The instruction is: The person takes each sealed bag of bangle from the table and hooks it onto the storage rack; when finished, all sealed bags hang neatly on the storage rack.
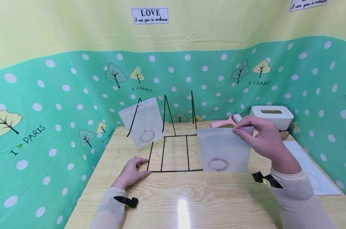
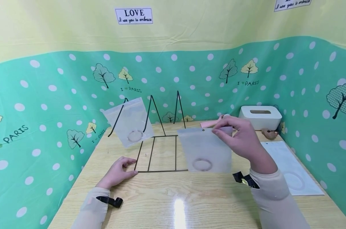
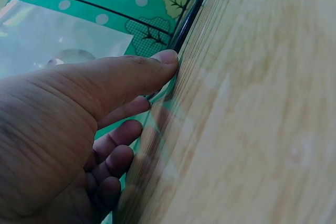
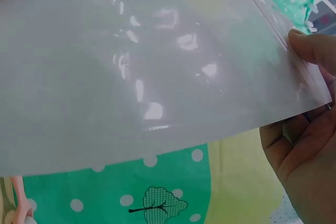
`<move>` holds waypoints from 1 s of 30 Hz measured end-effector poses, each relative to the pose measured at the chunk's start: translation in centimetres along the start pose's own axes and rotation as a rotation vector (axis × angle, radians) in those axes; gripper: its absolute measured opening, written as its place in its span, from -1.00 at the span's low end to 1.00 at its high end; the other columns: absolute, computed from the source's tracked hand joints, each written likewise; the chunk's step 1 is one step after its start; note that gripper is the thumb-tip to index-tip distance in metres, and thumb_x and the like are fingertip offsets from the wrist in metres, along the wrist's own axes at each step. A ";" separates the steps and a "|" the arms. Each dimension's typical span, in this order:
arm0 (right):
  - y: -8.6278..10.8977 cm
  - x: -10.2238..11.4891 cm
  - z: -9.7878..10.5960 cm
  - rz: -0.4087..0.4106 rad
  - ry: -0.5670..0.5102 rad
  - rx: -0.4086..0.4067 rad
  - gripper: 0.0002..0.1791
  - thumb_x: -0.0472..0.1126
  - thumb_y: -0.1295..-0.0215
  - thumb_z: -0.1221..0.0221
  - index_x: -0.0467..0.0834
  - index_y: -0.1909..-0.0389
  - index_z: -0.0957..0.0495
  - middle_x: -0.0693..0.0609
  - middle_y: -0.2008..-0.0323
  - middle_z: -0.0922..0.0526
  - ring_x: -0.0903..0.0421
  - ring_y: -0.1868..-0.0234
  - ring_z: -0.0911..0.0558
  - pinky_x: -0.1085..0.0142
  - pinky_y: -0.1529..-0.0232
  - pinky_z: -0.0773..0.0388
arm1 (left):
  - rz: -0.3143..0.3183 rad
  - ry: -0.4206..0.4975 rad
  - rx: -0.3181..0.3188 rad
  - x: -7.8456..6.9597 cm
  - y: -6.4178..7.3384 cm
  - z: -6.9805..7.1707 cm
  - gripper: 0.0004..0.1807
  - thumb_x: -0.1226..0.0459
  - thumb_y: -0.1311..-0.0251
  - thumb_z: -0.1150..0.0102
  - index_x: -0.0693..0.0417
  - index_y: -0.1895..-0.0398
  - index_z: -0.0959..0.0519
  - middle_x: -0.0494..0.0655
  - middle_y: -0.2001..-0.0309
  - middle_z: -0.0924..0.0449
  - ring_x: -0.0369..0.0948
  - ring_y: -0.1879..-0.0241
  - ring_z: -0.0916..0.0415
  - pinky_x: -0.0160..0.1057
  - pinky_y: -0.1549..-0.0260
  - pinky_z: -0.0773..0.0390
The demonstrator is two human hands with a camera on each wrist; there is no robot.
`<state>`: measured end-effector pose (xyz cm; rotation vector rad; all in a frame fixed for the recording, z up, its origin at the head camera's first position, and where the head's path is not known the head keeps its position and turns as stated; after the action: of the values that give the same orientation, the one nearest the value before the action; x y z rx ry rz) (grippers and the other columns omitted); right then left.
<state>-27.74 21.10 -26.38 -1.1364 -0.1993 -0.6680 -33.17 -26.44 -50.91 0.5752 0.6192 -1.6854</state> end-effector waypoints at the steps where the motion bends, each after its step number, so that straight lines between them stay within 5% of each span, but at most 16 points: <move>1: 0.0 0.0 -0.1 0.005 -0.018 -0.003 -0.59 -0.71 0.03 -0.41 -0.16 0.31 -0.74 -0.01 0.32 -0.76 0.27 0.24 -0.65 0.50 0.14 -0.52 | -0.001 0.001 0.001 0.0 0.0 0.0 -0.40 0.03 -0.06 -0.65 -0.05 -0.18 -0.70 -0.15 -0.01 -0.56 -0.11 0.02 -0.45 0.00 -0.06 -0.47; 6: -0.1 -0.2 -1.1 0.008 -0.112 0.003 -0.61 -0.72 -0.01 -0.39 -0.19 0.28 -0.74 -0.02 0.32 -0.75 0.22 0.20 -0.67 0.47 0.12 -0.55 | -0.003 0.001 0.001 0.2 -0.2 -0.1 -0.41 0.04 -0.05 -0.65 -0.06 -0.17 -0.70 -0.16 -0.01 -0.56 -0.12 0.02 -0.45 -0.01 -0.07 -0.47; 15: -0.7 0.2 -2.5 0.008 -0.125 0.016 -0.60 -0.70 -0.02 -0.41 -0.16 0.27 -0.74 0.00 0.32 -0.75 0.25 0.15 -0.67 0.47 -0.01 -0.53 | -0.004 0.000 0.003 0.2 -0.4 -0.2 -0.41 0.04 -0.05 -0.66 -0.08 -0.17 -0.70 -0.16 -0.01 -0.57 -0.12 0.01 -0.46 0.00 -0.08 -0.48; 23: -1.4 0.5 -3.6 -0.003 -0.207 0.006 -0.65 -0.69 -0.04 -0.41 -0.20 0.30 -0.75 -0.11 0.33 -0.77 0.22 0.20 -0.71 0.28 -0.41 -0.35 | 0.008 0.023 0.010 0.2 -0.3 -0.1 -0.41 0.04 -0.07 -0.64 -0.08 -0.18 -0.69 -0.15 -0.01 -0.57 -0.12 0.01 -0.45 -0.01 -0.07 -0.47; 30: -1.7 0.6 -4.6 0.013 -0.213 -0.009 -0.65 -0.70 -0.03 -0.41 -0.21 0.30 -0.75 -0.08 0.32 -0.77 0.20 0.21 -0.69 0.40 -0.09 -0.54 | -0.025 0.082 -0.042 -0.1 -0.3 0.4 -0.47 0.08 -0.17 -0.57 -0.06 -0.20 -0.68 -0.12 -0.02 -0.60 -0.12 0.03 -0.50 -0.02 -0.01 -0.51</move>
<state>-29.04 16.38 -26.73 -1.2168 -0.3701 -0.5361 -33.49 -26.53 -50.54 0.6112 0.7216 -1.6753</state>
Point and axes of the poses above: each hand's wrist, its own y-axis away from the middle knuckle, its own z-axis out of the back of the hand, x = y × z, the point moved 9 cm from there along -y, towards the middle knuckle
